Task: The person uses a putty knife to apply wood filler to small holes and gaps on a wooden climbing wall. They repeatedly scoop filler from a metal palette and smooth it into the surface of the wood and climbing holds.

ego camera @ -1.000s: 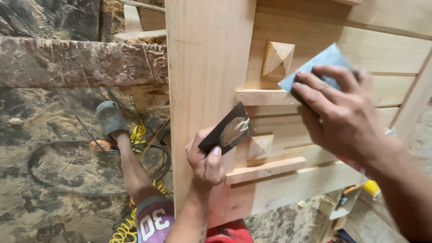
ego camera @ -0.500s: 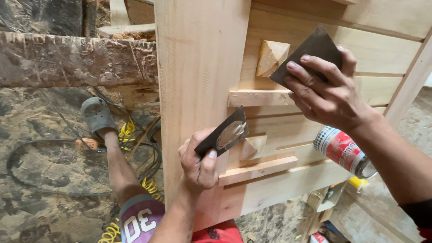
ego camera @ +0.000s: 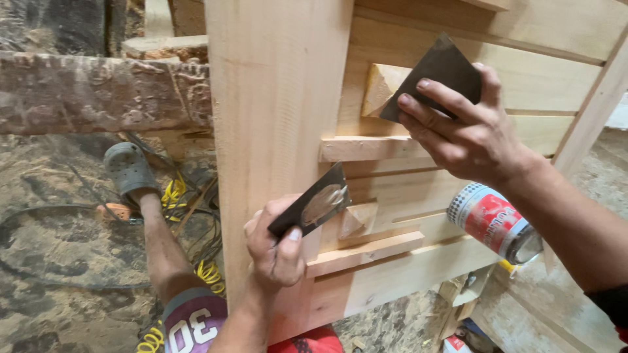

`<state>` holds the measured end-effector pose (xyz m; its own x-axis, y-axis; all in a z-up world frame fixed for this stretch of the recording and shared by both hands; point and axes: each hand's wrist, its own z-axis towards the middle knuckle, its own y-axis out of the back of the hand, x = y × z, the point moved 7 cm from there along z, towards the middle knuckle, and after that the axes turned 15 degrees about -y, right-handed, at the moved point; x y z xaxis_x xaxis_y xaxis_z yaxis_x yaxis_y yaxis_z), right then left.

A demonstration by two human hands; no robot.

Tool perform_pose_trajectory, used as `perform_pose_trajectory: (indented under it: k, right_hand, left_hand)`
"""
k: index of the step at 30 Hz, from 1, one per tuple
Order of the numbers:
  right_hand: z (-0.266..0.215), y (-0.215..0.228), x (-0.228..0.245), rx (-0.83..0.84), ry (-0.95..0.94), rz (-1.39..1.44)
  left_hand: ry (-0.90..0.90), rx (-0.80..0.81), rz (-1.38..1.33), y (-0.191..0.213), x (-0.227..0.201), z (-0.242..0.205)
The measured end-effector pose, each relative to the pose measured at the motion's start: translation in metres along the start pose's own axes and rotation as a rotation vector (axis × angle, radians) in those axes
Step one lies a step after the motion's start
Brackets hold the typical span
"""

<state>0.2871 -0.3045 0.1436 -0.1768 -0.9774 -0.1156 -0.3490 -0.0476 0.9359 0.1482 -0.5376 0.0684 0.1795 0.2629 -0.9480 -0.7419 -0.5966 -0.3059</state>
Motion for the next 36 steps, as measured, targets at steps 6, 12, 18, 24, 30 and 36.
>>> perform_pose_trajectory:
  k: [6,12,18,24,30,36]
  right_hand:
    - [-0.001,0.005,-0.003,0.051,-0.008,-0.087]
    - [0.027,0.036,0.001,0.021,-0.074,0.097]
    - [0.035,0.059,0.023,-0.008,-0.367,0.105]
    - [0.029,0.047,0.028,0.061,-0.508,0.139]
    - [0.02,0.031,0.038,0.048,-0.479,0.037]
    - [0.017,0.029,0.052,0.019,-0.455,0.03]
  left_hand:
    - [0.018,0.018,0.043,0.001,0.002,-0.002]
    - [0.033,-0.005,0.013,0.0,0.004,-0.004]
    - [0.015,0.013,-0.013,-0.001,0.003,-0.003]
    - [-0.006,0.026,-0.029,-0.002,0.002,0.0]
    - [-0.025,0.015,-0.05,-0.001,0.001,0.001]
    - [-0.006,0.023,-0.046,0.001,0.002,0.0]
